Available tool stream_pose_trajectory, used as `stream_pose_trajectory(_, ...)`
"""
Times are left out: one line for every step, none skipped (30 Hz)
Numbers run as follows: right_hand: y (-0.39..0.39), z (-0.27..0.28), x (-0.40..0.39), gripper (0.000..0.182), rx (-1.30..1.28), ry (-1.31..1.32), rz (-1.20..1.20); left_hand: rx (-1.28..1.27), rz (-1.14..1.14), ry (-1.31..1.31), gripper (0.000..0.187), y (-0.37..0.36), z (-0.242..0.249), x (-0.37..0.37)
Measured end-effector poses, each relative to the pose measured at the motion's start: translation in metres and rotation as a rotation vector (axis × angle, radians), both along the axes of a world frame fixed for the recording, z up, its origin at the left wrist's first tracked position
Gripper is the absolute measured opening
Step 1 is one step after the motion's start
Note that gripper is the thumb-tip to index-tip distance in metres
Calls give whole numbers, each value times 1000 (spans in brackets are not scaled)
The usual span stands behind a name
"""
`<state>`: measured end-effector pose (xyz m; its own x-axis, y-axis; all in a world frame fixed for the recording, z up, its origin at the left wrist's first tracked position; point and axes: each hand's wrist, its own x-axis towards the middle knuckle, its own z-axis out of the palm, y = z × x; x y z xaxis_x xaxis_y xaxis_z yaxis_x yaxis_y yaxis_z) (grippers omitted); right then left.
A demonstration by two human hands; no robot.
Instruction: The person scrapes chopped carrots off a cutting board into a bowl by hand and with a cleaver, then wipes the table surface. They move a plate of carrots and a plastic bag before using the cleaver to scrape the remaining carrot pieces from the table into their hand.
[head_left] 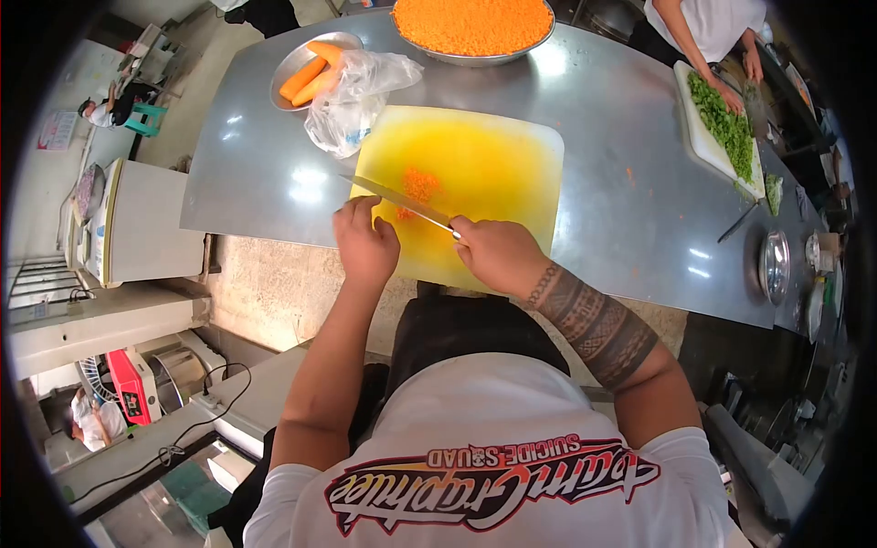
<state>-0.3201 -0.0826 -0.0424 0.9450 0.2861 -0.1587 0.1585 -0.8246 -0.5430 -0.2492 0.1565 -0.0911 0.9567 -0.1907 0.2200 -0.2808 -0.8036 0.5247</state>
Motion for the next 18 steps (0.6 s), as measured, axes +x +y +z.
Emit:
stream_pose_trajectory(0,4,-4,24,-32,-68,-9,7,-5,-169,46,0,16,-8)
stream_pose_trajectory(-3,7,-9,20,-67,-133,-20,51,-114,-197,51,-1,31,-15)
stream_pose_trajectory(-7,9,-13,16,-105,-197,-32,92,-224,-225,56,-5,46,-21)
stream_pose_trajectory(-9,11,-14,14,-162,-229,-22,129,-335,-254,61,-12,53,-24)
stream_pose_trajectory(-11,13,-16,11,-219,-258,-12,190,-422,-217,62,-21,54,-25)
stream_pose_trajectory(-13,14,-19,9,-277,-284,-4,252,-511,-181,64,-34,53,-27)
stream_pose_trajectory(-16,13,-22,9,-297,-334,14,314,-602,-148,65,-46,53,-27)
stream_pose_trajectory(-20,11,-24,8,-319,-386,30,322,-635,-155,64,-56,48,-27)
stream_pose_trajectory(-24,12,-24,8,-344,-442,47,331,-668,-166,63,-66,38,-25)
stream_pose_trajectory(-28,17,-26,11,-367,-439,69,340,-700,-180,61,-73,30,-21)
stream_pose_trajectory(-31,22,-31,14,-387,-431,92,332,-707,-196,60,-77,23,-19)
stream_pose_trajectory(-33,27,-36,17,-405,-420,115,324,-714,-211,59,-81,19,-17)
stream_pose_trajectory(-36,30,-42,17,-400,-419,102,316,-722,-226,58,-83,15,-16)
stream_pose_trajectory(-38,34,-48,17,-395,-419,88,321,-724,-213,57,-83,12,-15)
stream_pose_trajectory(-40,37,-54,17,-391,-421,74,326,-725,-202,57,-81,12,-15)
stream_pose_trajectory(-42,41,-63,19,-407,-424,50,331,-725,-191,56,-79,12,-14)
stream_pose_trajectory(-43,44,-72,21,-423,-429,27,337,-744,-171,57,-75,13,-12)
stream_pose_trajectory(-44,47,-82,24,-438,-435,7,344,-759,-151,57,-70,15,-11)
